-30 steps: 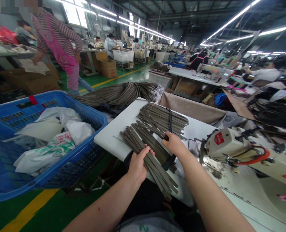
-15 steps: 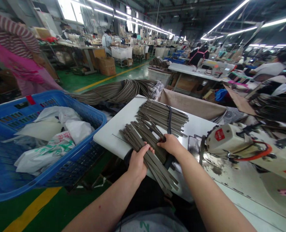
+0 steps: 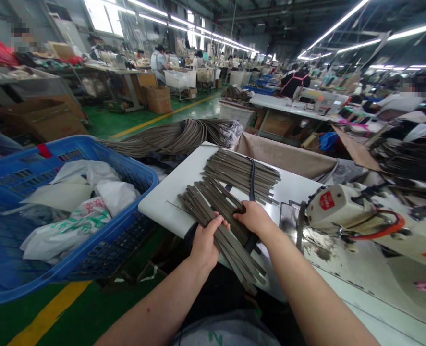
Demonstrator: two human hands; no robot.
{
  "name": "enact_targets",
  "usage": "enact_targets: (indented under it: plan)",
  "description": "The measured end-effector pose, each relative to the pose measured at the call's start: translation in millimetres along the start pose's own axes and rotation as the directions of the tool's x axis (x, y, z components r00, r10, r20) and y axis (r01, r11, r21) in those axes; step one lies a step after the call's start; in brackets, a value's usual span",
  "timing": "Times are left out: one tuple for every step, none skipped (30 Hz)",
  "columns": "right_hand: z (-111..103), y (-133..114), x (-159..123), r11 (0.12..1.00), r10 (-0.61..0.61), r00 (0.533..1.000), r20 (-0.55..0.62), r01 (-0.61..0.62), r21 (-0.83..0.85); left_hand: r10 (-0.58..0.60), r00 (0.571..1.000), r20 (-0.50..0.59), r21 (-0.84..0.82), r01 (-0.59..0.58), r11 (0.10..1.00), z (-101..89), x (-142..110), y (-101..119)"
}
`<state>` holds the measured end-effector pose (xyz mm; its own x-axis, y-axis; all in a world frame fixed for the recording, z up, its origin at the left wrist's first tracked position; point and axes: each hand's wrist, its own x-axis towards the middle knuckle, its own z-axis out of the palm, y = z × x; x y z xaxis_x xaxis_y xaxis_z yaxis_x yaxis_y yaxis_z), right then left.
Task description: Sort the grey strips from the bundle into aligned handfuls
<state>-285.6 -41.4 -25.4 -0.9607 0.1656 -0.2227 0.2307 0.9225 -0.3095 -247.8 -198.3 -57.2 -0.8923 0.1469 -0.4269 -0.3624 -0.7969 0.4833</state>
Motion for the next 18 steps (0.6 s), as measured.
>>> enact_targets:
  plan:
    - [-0.5,-0.2,-0.3,1.000,-0.003,1.000,-0.001,0.003,-0.001,0.001,1.000,0.001,-0.001,-0.001,1.000,-0.1,0.0,-0.1]
    - [-1.1,-0.3,-0.4,1.000,-0.006,1.000,-0.003,0.006,0.000,0.001,1.000,0.003,-0.002,-0.001,1.000,-0.3,0.0,-0.2]
    - [-1.7,-0.3,-0.5,1.000,-0.007,1.000,-0.004,0.007,0.001,0.000,1.000,0.005,-0.002,0.000,1.000,-0.5,0.1,-0.3]
    - [-2.2,-0.2,-0.5,1.000,-0.008,1.000,-0.005,0.008,0.004,-0.001,1.000,0.007,-0.001,0.001,1.000,-0.6,0.2,-0.2]
    - [-2.6,0.0,-0.4,1.000,-0.008,1.000,-0.006,0.008,0.008,-0.004,1.000,0.009,-0.001,0.004,1.000,-0.7,0.3,-0.1]
    - [-2.8,0.4,-0.3,1.000,-0.007,1.000,-0.007,0.007,0.013,-0.006,1.000,0.010,-0.002,0.006,1.000,-0.7,0.2,0.1]
    - [-2.7,0.8,0.0,1.000,-0.004,1.000,-0.007,0.004,0.018,-0.006,1.000,0.009,-0.003,0.006,1.000,-0.6,0.1,0.3]
    - [-2.5,1.3,0.4,1.000,-0.001,1.000,-0.006,0.001,0.024,-0.006,1.000,0.009,-0.003,0.006,1.000,-0.4,-0.1,0.6]
    - [-2.2,1.9,0.9,1.000,0.002,1.000,-0.005,-0.002,0.030,-0.004,1.000,0.010,-0.003,0.004,1.000,-0.2,-0.3,0.8]
    - [-1.9,2.6,1.5,0.999,0.005,1.000,-0.003,-0.005,0.036,-0.002,1.000,0.010,-0.003,0.002,1.000,0.0,-0.6,1.0]
    - [-1.6,3.3,2.0,0.999,0.007,1.000,-0.003,-0.007,0.040,-0.001,1.000,0.011,-0.003,0.001,1.000,0.2,-0.9,1.2]
    - [-1.4,4.0,2.5,0.999,0.008,1.000,-0.005,-0.008,0.044,0.000,1.000,0.012,-0.003,0.000,1.000,0.3,-1.1,1.3]
    - [-1.4,4.7,2.9,0.999,0.007,1.000,-0.009,-0.007,0.047,-0.001,1.000,0.012,-0.005,0.001,1.000,0.4,-1.2,1.3]
    - [-1.6,5.4,3.2,0.999,0.006,1.000,-0.015,-0.006,0.048,-0.002,1.000,0.011,-0.008,0.002,1.000,0.4,-1.3,1.2]
    - [-2.0,6.0,3.4,0.999,0.004,1.000,-0.023,-0.003,0.050,-0.004,1.000,0.007,-0.012,0.004,1.000,0.2,-1.3,1.1]
    - [-2.6,6.6,3.6,0.999,0.001,1.000,-0.030,0.000,0.051,-0.006,1.000,0.004,-0.015,0.006,1.000,0.1,-1.1,0.9]
    - [-3.3,7.1,3.6,0.999,-0.002,0.999,-0.037,0.004,0.051,-0.008,1.000,0.002,-0.017,0.008,1.000,-0.2,-0.8,0.6]
    - [-4.1,7.4,3.6,0.999,-0.005,0.999,-0.041,0.007,0.052,-0.010,1.000,0.001,-0.018,0.010,1.000,-0.5,-0.5,0.2]
